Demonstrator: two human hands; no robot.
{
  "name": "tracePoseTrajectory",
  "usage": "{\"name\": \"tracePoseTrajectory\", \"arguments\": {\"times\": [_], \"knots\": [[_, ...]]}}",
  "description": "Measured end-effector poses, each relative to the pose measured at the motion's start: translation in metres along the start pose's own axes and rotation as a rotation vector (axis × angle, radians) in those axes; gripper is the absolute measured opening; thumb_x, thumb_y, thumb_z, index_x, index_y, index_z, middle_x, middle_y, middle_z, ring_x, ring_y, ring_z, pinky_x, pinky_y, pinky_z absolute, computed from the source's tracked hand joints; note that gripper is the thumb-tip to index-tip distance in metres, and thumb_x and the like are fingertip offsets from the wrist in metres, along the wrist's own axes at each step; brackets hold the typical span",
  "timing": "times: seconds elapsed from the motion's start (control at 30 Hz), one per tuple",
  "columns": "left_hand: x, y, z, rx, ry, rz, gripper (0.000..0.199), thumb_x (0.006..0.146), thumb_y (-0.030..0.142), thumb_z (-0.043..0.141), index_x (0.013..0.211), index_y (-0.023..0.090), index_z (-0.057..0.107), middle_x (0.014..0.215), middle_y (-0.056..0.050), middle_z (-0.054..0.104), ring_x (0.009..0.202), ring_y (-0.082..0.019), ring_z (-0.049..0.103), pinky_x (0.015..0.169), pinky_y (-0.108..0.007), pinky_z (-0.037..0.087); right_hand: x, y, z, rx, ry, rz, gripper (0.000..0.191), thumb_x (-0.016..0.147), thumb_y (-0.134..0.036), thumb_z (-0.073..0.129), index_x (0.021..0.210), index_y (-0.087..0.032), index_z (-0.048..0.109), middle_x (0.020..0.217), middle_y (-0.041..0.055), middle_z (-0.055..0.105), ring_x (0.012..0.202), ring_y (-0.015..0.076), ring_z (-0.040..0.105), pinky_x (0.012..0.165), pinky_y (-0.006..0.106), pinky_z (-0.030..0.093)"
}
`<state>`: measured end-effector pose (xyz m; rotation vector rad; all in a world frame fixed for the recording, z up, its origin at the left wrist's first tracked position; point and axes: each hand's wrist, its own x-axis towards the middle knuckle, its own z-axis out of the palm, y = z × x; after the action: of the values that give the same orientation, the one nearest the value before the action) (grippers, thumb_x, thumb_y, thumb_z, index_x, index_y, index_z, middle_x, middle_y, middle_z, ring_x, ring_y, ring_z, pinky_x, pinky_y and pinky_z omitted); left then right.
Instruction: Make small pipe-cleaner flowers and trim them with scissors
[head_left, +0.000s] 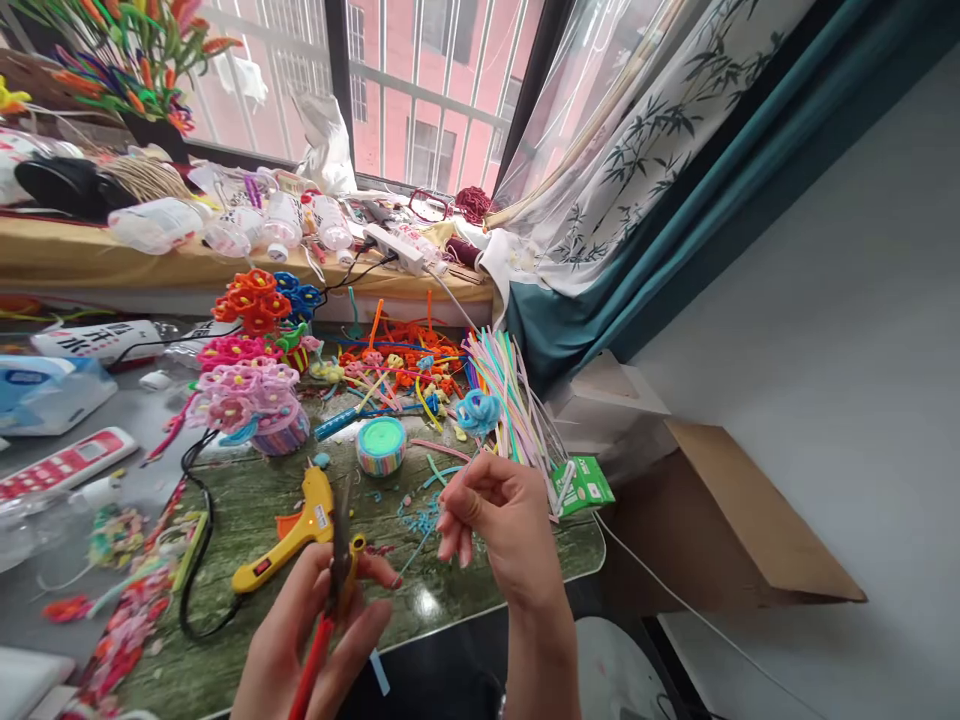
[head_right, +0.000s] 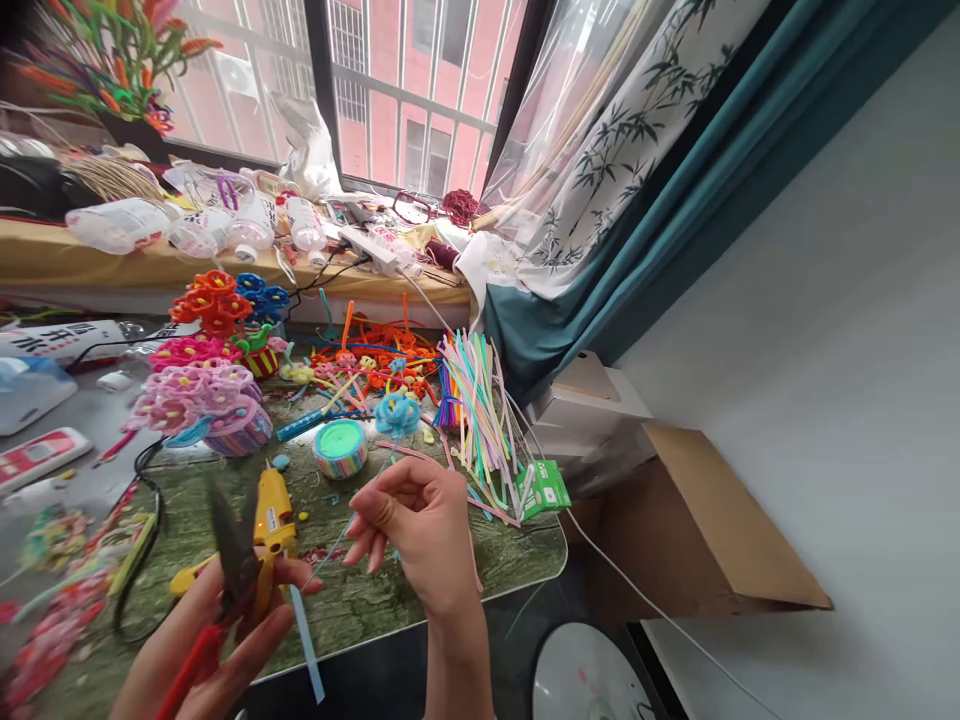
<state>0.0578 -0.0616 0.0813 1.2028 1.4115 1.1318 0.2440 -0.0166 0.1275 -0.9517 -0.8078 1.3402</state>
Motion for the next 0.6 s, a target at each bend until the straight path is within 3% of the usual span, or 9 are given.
{"name": "tracePoseTrajectory", "arguments": {"times": [0.13, 0.27, 0.47, 0.6], "knots": [[0.01, 0.006, 0.001, -0.065, -0.051, -0.051, 0.065, 0.064, 0.086, 0.09, 0.089, 0.028, 0.077, 0.079, -0.002, 0.086, 0.077, -0.03, 0.083, 0.073, -0.038, 0.07, -0.007, 0.003, 0.007, 0.023, -0.074, 0.031, 0.053, 0.068, -0.065, 0.105, 0.067, -0.023, 0.073, 0.055, 0.0001, 0.075, 0.039, 0.015, 0.068, 0.033, 0.02, 0.048], [0.017, 0.008, 0.0, -0.091, -0.077, -0.081, 0.061, 0.061, 0.078, 0.097, 0.089, 0.027, 0.081, 0.076, -0.002, 0.086, 0.075, -0.028, 0.082, 0.069, -0.036, 0.071, -0.009, 0.009, 0.008, 0.014, -0.111, 0.026, 0.052, 0.071, -0.067, 0.103, 0.069, -0.025, 0.073, 0.055, -0.0012, 0.072, 0.038, 0.0145, 0.065, 0.035, 0.023, 0.051], [0.016, 0.019, 0.002, -0.158, -0.045, -0.089, 0.059, 0.059, 0.079, 0.096, 0.064, 0.026, 0.071, 0.054, 0.003, 0.068, 0.05, -0.018, 0.064, 0.045, -0.028, 0.057, -0.011, 0.015, 0.006, 0.025, -0.09, 0.055, 0.041, 0.069, -0.055, 0.107, 0.073, -0.025, 0.08, 0.06, -0.0009, 0.076, 0.042, 0.0151, 0.068, 0.04, 0.024, 0.055], [0.018, 0.022, 0.004, -0.196, -0.048, -0.099, 0.054, 0.059, 0.07, 0.099, 0.076, 0.027, 0.071, 0.057, 0.004, 0.071, 0.048, -0.018, 0.064, 0.044, -0.03, 0.057, -0.015, 0.017, 0.004, 0.037, -0.092, 0.067, 0.034, 0.07, -0.049, 0.108, 0.077, -0.025, 0.085, 0.062, -0.0007, 0.078, 0.044, 0.0147, 0.071, 0.043, 0.022, 0.055]]}}
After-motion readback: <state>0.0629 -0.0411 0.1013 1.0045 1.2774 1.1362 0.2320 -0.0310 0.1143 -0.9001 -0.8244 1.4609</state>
